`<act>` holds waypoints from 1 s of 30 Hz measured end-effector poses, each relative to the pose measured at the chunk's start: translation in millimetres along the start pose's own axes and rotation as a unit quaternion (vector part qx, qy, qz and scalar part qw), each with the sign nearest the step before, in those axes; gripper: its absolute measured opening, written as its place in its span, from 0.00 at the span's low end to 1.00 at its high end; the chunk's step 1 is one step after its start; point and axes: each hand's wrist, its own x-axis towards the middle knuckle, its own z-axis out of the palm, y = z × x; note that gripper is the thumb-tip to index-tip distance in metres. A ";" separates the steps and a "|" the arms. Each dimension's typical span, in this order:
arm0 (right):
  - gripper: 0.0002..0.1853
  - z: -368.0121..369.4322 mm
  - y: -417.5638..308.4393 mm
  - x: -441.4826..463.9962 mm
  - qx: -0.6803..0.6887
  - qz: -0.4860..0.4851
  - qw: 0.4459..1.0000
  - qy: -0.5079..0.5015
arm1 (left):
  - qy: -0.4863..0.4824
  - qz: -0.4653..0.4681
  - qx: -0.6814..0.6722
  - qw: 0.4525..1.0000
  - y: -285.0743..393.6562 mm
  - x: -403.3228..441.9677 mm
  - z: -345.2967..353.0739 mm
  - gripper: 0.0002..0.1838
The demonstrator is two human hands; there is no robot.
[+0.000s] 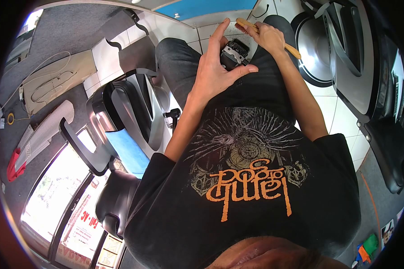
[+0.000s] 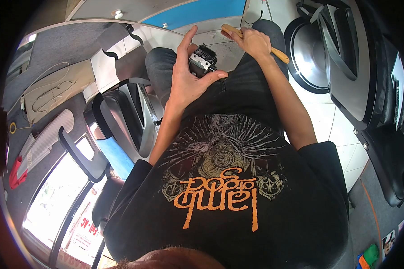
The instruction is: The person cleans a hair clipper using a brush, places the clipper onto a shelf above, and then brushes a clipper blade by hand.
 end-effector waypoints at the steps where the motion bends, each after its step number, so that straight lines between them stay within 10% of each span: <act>1: 0.37 0.1 0.0 -0.1 0.002 0.000 1.000 0.001 | 0.001 0.001 0.000 1.000 -0.1 0.1 0.1 0.72; 30: 0.36 4.7 2.9 1.1 0.001 0.000 1.000 0.005 | 0.007 -0.001 -0.001 1.000 -0.3 -2.2 1.4 0.72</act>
